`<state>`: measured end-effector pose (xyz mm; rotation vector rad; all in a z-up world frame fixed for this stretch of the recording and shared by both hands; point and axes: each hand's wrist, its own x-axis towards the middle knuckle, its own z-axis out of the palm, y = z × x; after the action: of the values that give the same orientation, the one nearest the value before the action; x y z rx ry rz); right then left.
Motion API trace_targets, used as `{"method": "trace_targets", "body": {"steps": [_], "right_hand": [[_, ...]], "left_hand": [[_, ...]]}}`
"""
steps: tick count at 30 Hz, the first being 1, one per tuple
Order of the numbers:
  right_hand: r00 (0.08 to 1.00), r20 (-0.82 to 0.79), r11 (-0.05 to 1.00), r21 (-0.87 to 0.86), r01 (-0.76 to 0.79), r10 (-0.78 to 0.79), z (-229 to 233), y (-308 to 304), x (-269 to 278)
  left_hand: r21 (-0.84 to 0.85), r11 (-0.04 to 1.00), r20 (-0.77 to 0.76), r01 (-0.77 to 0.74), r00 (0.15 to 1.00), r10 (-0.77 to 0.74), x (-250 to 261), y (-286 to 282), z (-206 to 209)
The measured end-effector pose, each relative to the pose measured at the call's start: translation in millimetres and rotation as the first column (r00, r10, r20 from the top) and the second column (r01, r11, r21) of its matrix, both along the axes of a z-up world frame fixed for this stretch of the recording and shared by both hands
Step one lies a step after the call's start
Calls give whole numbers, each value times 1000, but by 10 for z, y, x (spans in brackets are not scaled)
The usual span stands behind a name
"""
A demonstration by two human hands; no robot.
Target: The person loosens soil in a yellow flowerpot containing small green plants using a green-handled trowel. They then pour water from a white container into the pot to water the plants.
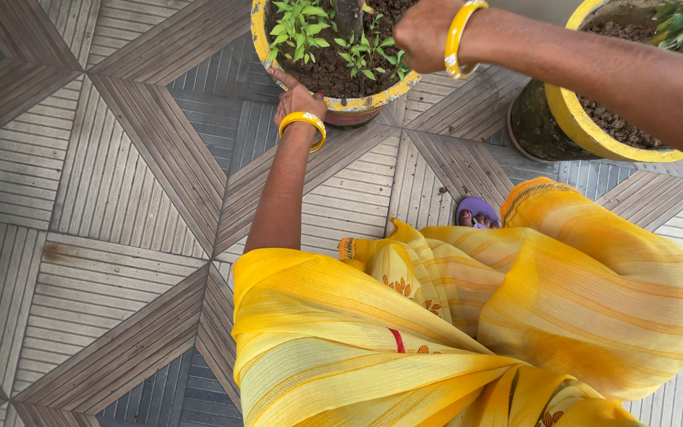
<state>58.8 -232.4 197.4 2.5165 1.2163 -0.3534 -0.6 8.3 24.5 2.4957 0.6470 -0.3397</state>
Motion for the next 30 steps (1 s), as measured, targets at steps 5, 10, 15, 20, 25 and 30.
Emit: {"method": "trace_targets", "body": {"steps": [5,10,15,20,25,30], "right_hand": [[998,-30,998,-37,55,-56,147,-82,80],[995,100,1000,-8,25,-25,114,41,-175],[998,56,999,35,-25,23,473,-56,-456],[998,63,997,78,-21,16,635,-58,-770],[988,153,969,237,-74,38,162,145,-870],[996,87,938,343,-50,21,63,306,-983]], "left_hand": [[-1,1000,-3,5,1000,-5,-10,3,1],[6,1000,3,8,1000,-8,3,-4,-19],[11,1000,156,4,988,-6,-139,51,-80],[4,1000,245,22,969,-23,-441,30,177],[332,883,102,332,918,-384,-863,63,966],[558,734,48,386,869,-493,-1554,112,1519]]}}
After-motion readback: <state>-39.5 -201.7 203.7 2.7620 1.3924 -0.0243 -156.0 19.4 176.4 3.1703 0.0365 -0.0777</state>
